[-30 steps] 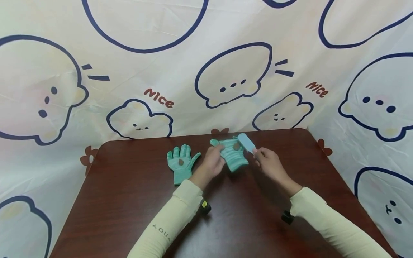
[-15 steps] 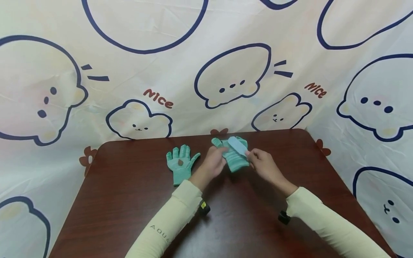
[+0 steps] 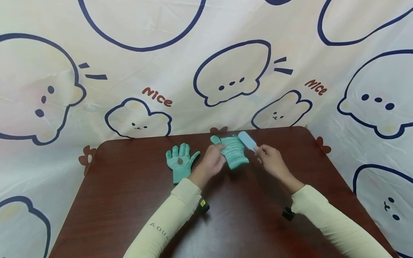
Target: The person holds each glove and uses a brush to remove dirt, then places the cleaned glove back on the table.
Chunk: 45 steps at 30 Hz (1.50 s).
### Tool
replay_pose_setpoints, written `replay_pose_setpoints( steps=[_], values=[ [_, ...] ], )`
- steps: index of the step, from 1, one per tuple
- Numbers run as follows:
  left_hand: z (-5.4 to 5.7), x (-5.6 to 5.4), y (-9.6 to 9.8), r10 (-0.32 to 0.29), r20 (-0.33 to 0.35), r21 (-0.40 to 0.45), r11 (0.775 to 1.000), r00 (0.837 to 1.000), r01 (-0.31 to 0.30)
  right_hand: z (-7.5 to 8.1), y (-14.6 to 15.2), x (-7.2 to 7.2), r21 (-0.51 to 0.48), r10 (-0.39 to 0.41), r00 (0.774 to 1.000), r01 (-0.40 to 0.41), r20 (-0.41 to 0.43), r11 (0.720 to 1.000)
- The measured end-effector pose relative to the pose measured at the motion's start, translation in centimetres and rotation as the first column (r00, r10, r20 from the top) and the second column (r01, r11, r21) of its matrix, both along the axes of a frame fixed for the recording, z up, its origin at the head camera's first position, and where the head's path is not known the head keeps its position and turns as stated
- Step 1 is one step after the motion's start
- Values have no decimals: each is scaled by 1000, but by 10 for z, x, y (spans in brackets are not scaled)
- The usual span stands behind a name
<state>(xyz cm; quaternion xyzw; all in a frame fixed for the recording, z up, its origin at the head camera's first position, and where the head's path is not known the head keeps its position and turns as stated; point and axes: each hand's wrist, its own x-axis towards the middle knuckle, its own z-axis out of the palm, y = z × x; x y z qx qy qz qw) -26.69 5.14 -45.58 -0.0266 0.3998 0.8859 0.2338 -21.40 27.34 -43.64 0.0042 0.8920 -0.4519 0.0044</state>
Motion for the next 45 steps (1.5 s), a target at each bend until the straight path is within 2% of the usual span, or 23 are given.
replay_pose_setpoints(
  steps=[3, 7, 12, 15, 18, 25, 33, 38, 45],
  values=[
    [1, -1, -4, -13, -21, -20, 1000, 1000, 12, 2, 12, -2, 12, -24, 1000, 24, -5, 1000],
    [0, -3, -5, -16, -35, -34, 999, 999, 14, 4, 17, -2, -28, -38, 999, 37, -24, 999],
    [-1, -5, 0, -39, -37, -27, 999, 999, 38, 5, 3, 2, -102, 23, 1000, -23, -2, 995],
    [0, -4, 6, -52, -20, -16, 999, 998, 52, 2, -8, 3, -91, 79, 997, -77, 18, 993],
    [3, -4, 9, -63, -17, -20, 998, 998, 62, 0, -14, 2, -49, 97, 995, -96, 17, 994],
    [5, -2, 8, -58, -17, -22, 998, 998, 58, 0, -13, 1, 18, 28, 1000, -28, -10, 999],
    [6, -1, 3, -45, 14, -1, 999, 999, 45, -1, -10, -2, 4, -27, 1000, 27, 9, 1000],
    [6, -1, 1, -39, 9, 5, 999, 999, 39, 1, -11, -4, 14, -63, 998, 63, 9, 998],
    [5, 1, -1, -42, -18, -5, 999, 999, 42, 2, -15, -8, 42, -88, 996, 90, -33, 995]
  ],
)
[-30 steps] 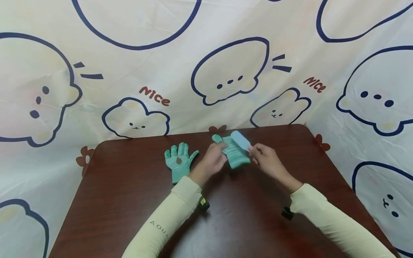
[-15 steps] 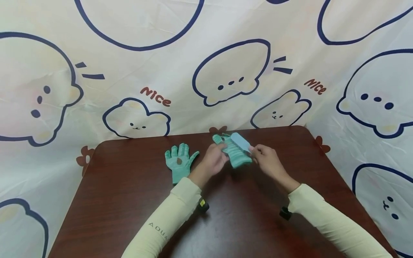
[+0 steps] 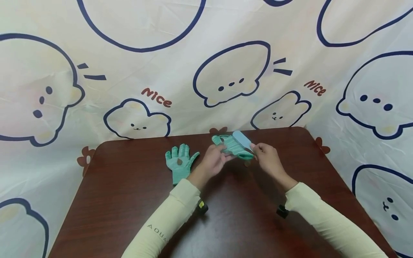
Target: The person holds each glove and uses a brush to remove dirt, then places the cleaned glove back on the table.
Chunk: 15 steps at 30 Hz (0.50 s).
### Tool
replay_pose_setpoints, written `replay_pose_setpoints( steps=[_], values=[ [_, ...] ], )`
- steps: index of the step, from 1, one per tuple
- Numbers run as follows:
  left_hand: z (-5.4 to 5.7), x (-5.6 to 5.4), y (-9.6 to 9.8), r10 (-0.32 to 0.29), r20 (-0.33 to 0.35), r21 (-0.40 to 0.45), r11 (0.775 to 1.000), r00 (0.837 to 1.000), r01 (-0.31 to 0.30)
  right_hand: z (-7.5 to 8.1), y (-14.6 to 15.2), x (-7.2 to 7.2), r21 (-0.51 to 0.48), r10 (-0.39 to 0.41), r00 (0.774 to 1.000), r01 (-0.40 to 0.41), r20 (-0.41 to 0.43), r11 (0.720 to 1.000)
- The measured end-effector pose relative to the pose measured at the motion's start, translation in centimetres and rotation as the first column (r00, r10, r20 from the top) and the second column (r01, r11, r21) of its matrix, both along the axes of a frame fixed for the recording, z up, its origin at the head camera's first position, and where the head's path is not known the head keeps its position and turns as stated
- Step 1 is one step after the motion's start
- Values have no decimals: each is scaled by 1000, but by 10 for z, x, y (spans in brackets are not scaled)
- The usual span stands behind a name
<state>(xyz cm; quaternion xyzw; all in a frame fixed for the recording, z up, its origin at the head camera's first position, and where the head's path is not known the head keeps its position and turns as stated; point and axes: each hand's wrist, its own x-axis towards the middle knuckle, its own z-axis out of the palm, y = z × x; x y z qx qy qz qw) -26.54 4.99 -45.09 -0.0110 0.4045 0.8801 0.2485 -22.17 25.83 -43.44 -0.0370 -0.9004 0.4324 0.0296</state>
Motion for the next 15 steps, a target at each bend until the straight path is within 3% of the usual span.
replay_pose_setpoints(
  steps=[3, 7, 12, 15],
  values=[
    [-2, 1, -3, 13, -22, 8, 1000, 1000, -12, -1, 1, -4, 0, -36, 999, 36, -23, 999],
    [-5, 2, -11, 38, -69, -10, 999, 997, -38, -4, 8, -7, -74, -57, 998, 54, -35, 996],
    [-6, -2, -20, 41, -90, -57, 997, 995, -46, -3, 3, 3, -256, 104, 993, -86, 56, 963],
    [-2, -3, -21, 25, -100, -96, 995, 995, -35, 3, -12, 9, -276, 188, 978, -158, 86, 948]
  ],
)
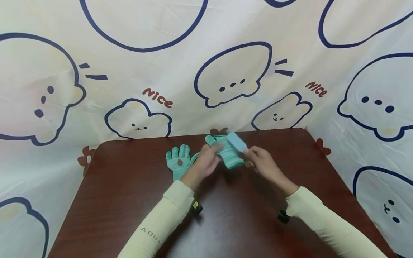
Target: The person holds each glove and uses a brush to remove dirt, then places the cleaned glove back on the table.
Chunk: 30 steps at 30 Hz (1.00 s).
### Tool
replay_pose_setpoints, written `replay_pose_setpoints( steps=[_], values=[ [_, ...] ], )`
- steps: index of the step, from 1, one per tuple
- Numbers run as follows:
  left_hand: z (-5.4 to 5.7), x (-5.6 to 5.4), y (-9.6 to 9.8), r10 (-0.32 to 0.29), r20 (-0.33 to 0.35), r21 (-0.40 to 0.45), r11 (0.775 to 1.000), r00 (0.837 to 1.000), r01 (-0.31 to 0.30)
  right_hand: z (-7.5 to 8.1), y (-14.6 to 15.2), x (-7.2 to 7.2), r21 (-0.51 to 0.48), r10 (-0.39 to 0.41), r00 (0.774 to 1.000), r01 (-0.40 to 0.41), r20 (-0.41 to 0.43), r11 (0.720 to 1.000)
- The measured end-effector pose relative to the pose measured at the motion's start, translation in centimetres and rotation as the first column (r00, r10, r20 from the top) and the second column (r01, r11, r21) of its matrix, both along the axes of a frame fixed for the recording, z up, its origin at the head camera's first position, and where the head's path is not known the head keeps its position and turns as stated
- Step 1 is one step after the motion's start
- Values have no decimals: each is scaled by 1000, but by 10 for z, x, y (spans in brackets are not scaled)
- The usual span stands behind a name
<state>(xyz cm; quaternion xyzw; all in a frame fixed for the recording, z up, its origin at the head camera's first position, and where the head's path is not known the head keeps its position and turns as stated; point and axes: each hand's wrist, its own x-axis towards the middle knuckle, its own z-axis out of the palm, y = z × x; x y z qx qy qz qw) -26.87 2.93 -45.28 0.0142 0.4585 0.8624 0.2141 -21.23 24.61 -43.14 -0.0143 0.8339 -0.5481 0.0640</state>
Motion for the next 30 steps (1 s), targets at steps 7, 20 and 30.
replay_pose_setpoints(
  steps=[7, 20, 30],
  values=[
    [5, 5, 3, -11, -57, -39, 999, 998, 9, 3, -13, -1, 123, -5, 998, 13, -65, 992],
    [9, 8, 0, -16, -91, -33, 999, 996, 13, 6, 2, -20, 181, -186, 963, 221, -193, 958],
    [9, 6, -1, -6, -49, 15, 1000, 999, 7, 7, 12, -8, 74, -101, 984, 113, -144, 991]
  ],
)
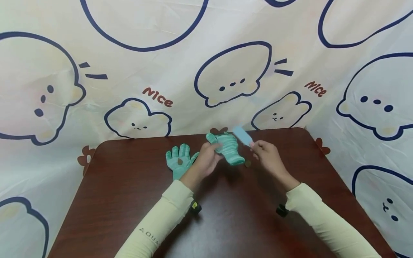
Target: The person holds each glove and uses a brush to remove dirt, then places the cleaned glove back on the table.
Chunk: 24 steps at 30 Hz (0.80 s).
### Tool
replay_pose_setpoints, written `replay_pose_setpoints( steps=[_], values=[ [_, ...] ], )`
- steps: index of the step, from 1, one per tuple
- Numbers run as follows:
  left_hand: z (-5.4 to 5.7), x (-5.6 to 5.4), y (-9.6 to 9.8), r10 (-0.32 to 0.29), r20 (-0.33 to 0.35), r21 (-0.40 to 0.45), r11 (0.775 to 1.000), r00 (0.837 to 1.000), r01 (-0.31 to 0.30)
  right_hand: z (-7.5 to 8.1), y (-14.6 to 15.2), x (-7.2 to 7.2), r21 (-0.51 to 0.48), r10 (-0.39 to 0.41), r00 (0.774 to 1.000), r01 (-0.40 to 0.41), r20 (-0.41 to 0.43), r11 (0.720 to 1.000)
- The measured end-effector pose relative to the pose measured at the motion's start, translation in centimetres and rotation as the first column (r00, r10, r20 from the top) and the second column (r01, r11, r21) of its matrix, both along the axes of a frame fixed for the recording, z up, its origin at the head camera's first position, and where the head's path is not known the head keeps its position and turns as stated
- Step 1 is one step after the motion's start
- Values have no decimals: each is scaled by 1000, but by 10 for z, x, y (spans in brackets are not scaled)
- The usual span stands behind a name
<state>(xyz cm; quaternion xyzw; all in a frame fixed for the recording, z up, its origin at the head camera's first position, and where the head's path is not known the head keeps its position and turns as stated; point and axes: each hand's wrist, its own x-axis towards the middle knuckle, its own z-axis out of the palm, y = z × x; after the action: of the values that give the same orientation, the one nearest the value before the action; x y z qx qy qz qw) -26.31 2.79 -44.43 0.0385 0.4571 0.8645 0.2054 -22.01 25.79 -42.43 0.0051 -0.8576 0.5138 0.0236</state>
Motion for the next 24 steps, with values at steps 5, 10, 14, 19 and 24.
replay_pose_setpoints(
  steps=[5, 10, 14, 19, 24],
  values=[
    [2, 1, 1, -55, -49, -10, 998, 997, 55, -1, -21, 8, -22, 83, 996, -83, 24, 996],
    [4, 3, 1, -67, -77, -48, 997, 995, 64, -6, -29, 8, 53, 86, 996, -86, -6, 995],
    [3, 4, 1, -60, -65, -32, 998, 996, 58, -10, -26, 5, 99, 12, 999, -8, -45, 995],
    [3, 4, 3, -62, -48, 17, 998, 997, 62, -13, -20, 2, 124, -65, 997, 70, -43, 990],
    [2, 3, 5, -64, -42, 34, 997, 997, 65, -14, -15, -1, 116, -89, 996, 92, -30, 989]
  ],
)
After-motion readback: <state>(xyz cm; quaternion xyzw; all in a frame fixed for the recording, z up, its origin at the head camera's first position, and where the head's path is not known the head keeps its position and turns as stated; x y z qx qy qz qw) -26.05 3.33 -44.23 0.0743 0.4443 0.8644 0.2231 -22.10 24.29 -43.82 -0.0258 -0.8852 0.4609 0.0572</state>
